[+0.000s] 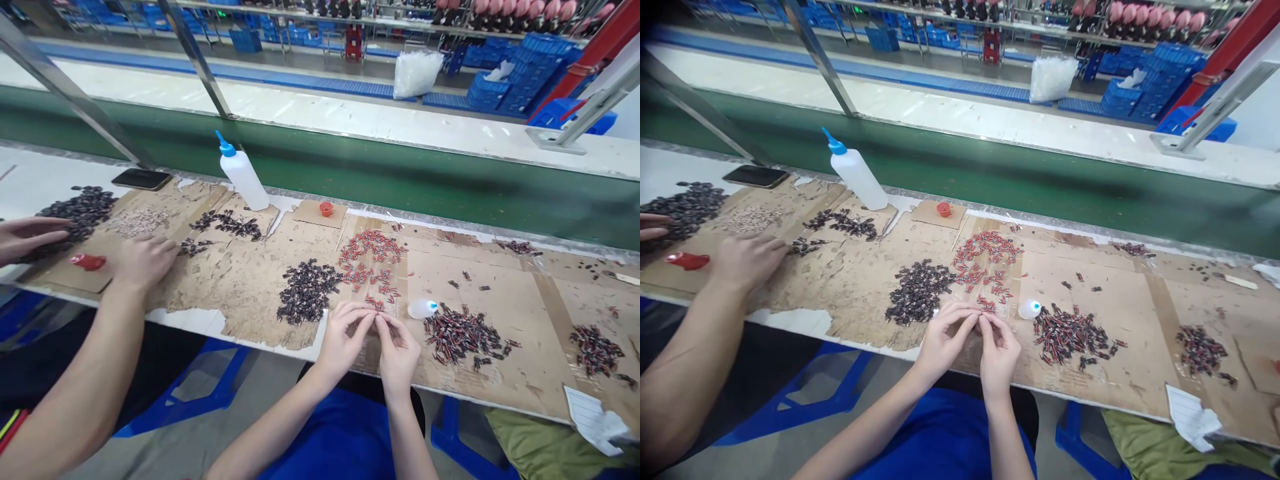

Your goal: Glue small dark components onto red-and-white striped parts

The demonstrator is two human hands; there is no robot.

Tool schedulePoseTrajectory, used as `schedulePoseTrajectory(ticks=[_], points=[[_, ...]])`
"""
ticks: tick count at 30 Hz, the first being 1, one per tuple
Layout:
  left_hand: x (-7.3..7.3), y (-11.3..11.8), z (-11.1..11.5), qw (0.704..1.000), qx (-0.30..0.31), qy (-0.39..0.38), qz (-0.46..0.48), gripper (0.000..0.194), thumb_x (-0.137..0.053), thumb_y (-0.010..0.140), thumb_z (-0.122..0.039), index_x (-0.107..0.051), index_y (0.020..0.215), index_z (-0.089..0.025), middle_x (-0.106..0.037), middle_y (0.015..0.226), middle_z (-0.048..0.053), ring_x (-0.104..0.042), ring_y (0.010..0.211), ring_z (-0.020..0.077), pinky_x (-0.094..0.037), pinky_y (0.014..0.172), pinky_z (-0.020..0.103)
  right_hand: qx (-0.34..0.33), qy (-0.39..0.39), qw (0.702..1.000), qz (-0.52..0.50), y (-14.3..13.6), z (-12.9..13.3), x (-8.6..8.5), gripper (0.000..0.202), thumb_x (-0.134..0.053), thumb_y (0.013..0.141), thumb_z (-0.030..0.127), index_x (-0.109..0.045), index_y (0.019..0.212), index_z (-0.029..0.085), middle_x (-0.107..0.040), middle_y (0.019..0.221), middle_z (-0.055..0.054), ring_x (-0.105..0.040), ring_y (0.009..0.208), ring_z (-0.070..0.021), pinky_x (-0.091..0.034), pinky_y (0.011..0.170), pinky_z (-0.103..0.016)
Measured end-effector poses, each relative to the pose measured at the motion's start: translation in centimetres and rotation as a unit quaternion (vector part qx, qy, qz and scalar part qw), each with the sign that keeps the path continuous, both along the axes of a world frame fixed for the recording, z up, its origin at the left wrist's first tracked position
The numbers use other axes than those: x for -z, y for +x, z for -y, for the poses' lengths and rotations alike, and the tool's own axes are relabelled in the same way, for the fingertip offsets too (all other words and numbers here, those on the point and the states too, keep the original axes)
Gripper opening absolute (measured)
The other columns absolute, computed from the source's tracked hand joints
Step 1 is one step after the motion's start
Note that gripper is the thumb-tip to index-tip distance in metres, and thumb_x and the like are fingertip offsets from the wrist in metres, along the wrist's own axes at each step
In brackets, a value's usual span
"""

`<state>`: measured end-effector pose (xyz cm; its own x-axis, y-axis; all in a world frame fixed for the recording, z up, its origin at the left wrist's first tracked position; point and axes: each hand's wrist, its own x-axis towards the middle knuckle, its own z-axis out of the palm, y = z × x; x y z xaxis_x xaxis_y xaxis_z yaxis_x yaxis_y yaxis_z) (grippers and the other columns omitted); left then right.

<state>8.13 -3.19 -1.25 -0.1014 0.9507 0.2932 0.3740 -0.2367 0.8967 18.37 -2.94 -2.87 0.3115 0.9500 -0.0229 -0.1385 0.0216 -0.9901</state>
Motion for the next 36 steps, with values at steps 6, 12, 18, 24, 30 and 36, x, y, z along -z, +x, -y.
schedulePoseTrajectory(ticks=[6, 12, 18, 24, 30, 36], points=[[2.9, -1.4, 1.0, 0.984, -0.020, 0.033, -0.176, 0.020, -0.058, 0.089, -0.022, -0.067, 0.107, -0.022, -0.069, 0.103, 0.008, -0.058, 0.096, 0.0227, -0.048, 0.084, 0.039, -0.011, -0.045, 0.996, 0.071, 2.0, 0.7, 0.5, 0.031, -0.071, 0.073, 0.043, -0.075, 0.087, 0.016, -0.075, 0.093, -0.012, -0.071, 0.082, -0.0238, -0.059, 0.076, -0.038], [4.0, -1.6, 0.8, 0.980, -0.011, 0.058, -0.189, 0.018, -0.051, 0.091, -0.015, -0.068, 0.089, -0.020, -0.067, 0.093, 0.007, -0.059, 0.091, 0.0212, -0.052, 0.080, 0.035, -0.036, -0.100, 0.991, 0.078, 1.9, 1.5, 0.6, 0.034, -0.072, 0.070, 0.046, -0.073, 0.085, 0.015, -0.076, 0.086, -0.011, -0.072, 0.079, -0.0247, -0.059, 0.076, -0.038], [2.8, -1.5, 1.1, 0.992, 0.042, 0.035, -0.112, 0.018, -0.048, 0.094, -0.020, -0.066, 0.093, -0.019, -0.071, 0.085, 0.004, -0.063, 0.081, 0.0180, -0.053, 0.072, 0.030, -0.072, -0.095, 0.992, 0.036, 1.3, 1.5, 0.4, 0.030, -0.073, 0.071, 0.045, -0.071, 0.082, 0.017, -0.075, 0.087, -0.009, -0.072, 0.082, -0.0230, -0.059, 0.079, -0.037], [2.2, -1.5, 1.3, 0.994, 0.053, 0.060, -0.070, 0.015, -0.051, 0.093, -0.020, -0.066, 0.089, -0.018, -0.072, 0.082, 0.005, -0.064, 0.078, 0.0176, -0.053, 0.069, 0.029, -0.103, -0.105, 0.989, 0.012, 1.4, 1.5, -0.1, 0.028, -0.074, 0.070, 0.044, -0.070, 0.076, 0.018, -0.075, 0.079, -0.006, -0.072, 0.074, -0.0210, -0.059, 0.078, -0.036], [1.5, -1.6, 1.1, 0.994, 0.073, 0.072, -0.036, 0.014, -0.053, 0.092, -0.019, -0.067, 0.090, -0.019, -0.072, 0.082, 0.005, -0.065, 0.076, 0.0170, -0.053, 0.071, 0.029, -0.098, -0.084, 0.992, 0.008, 1.3, 1.5, -0.9, 0.021, -0.075, 0.070, 0.039, -0.072, 0.076, 0.018, -0.075, 0.079, -0.006, -0.071, 0.076, -0.0212, -0.059, 0.076, -0.035], [0.4, -1.7, 1.2, 0.994, 0.087, -0.037, 0.053, 0.012, -0.061, 0.087, -0.021, -0.072, 0.090, -0.020, -0.075, 0.087, 0.005, -0.069, 0.083, 0.0177, -0.056, 0.076, 0.028, -0.057, -0.055, 0.997, 0.017, 1.2, 1.6, -1.0, 0.021, -0.077, 0.067, 0.037, -0.075, 0.076, 0.018, -0.076, 0.078, -0.007, -0.071, 0.075, -0.0223, -0.059, 0.076, -0.037]])
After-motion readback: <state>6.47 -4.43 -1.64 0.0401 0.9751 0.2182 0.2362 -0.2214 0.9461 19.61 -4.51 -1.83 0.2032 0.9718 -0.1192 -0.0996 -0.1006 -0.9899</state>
